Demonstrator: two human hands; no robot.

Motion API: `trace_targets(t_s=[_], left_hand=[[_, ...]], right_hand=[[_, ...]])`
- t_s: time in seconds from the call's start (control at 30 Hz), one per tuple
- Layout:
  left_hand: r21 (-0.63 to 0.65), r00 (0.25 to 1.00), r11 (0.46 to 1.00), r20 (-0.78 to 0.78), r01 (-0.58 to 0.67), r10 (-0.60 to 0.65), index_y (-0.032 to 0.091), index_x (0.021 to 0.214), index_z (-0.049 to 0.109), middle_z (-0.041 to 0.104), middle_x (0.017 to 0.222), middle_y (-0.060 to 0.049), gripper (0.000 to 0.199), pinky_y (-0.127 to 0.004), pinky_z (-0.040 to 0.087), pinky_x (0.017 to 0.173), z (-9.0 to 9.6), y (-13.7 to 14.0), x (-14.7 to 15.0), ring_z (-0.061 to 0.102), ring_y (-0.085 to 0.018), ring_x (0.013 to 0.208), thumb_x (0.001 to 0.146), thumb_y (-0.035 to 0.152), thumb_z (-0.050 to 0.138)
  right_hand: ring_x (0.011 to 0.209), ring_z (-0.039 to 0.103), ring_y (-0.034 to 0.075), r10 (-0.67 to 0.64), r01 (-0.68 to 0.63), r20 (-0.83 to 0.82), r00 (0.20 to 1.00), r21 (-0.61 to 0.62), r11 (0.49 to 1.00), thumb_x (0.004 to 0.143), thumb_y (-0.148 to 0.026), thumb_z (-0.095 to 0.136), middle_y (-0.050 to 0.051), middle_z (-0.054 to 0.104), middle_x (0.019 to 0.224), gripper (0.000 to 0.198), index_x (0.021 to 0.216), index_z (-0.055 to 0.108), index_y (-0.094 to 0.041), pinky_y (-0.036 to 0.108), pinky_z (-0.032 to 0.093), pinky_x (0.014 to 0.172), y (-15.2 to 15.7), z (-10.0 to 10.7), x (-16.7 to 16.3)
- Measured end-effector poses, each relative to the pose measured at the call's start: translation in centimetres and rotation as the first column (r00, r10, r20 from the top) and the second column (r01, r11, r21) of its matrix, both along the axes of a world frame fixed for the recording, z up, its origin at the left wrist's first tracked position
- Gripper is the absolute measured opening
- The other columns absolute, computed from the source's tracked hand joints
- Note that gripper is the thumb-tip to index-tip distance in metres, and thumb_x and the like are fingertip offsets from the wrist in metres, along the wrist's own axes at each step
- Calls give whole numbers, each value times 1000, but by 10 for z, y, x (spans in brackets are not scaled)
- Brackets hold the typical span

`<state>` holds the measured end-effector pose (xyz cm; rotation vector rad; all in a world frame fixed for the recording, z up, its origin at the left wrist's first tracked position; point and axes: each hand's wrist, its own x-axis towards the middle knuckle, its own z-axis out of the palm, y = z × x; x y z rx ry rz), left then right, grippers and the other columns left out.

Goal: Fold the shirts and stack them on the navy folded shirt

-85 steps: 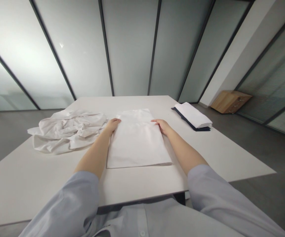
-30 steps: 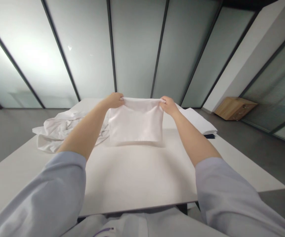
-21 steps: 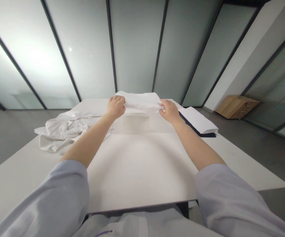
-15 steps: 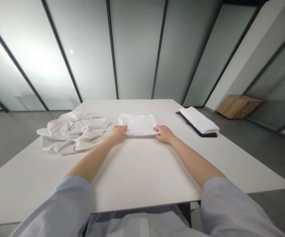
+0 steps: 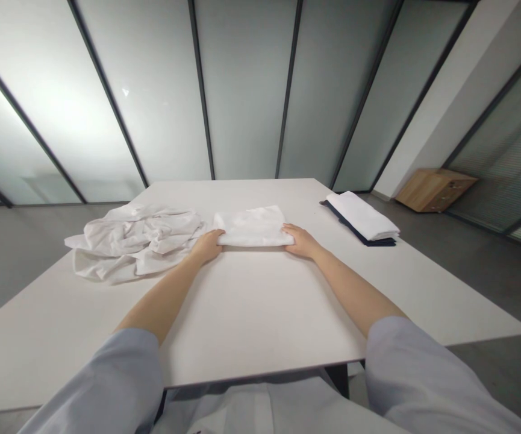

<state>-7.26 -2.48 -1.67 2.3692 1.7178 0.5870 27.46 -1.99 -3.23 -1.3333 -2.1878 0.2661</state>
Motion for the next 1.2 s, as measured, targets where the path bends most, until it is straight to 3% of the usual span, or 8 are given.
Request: trace_targets(t_s=[0.13,0.23,0.37,0.5,0.63,0.77,0.87,1.2], left_hand=[[-6,983,999,176,-47,47,19,106,67,71,106,-9,44,-35,45,95,3,3,-8,63,-30,104,64,16,59],[-30,916,993,385,-114,117,16,89,68,71,83,-7,25,-34,50,79,5,4,-12,65,-28,86,70,32,60],[-119,811,992,577,-29,93,16,90,67,70,81,-4,35,-33,51,75,3,4,-16,65,-25,83,69,43,63],[-53,847,997,531,59,-22,17,101,68,71,102,-9,44,-35,48,91,-1,6,-16,64,-27,98,60,31,70],[11,879,996,470,89,-84,17,110,67,65,122,-11,49,-37,38,106,-4,7,-14,56,-29,118,63,32,66],[-122,857,990,515,67,6,15,100,69,72,105,-8,38,-40,45,97,-10,11,-11,63,-29,104,70,36,56],[-85,809,996,586,6,45,16,98,69,72,103,-7,37,-40,46,95,-12,16,-11,63,-29,102,70,36,57],[-90,752,994,651,-56,102,14,96,66,70,87,-6,42,-32,47,77,-8,16,-16,63,-24,86,72,48,60]], right_hand=[[123,52,26,-46,37,-119,992,-71,997,64,-21,71,5,62,128,50,113,67,-25,39,35,107,3,-2,2],[102,62,26,-104,80,-264,959,-100,992,70,-29,69,6,71,106,36,106,70,-23,38,43,96,4,1,1],[86,64,26,-79,36,-316,946,-142,989,73,-35,68,5,71,86,26,93,73,-20,39,48,85,3,2,3],[108,59,29,44,-43,-250,967,9,999,59,-22,78,8,68,105,34,93,74,-23,44,40,100,4,-4,5],[121,54,27,92,-86,-238,967,33,996,64,-21,73,5,70,110,26,90,73,-24,44,33,109,7,-10,4],[113,60,26,-29,15,-238,971,-59,998,71,-25,65,3,72,107,27,97,73,-23,37,42,101,6,-10,3],[98,66,26,-125,98,-215,969,-133,986,75,-28,62,3,74,97,23,94,73,-20,34,49,88,3,-4,1],[84,63,22,-251,201,-297,921,-191,961,79,-37,50,3,71,82,26,83,67,-17,25,45,72,4,8,-7]])
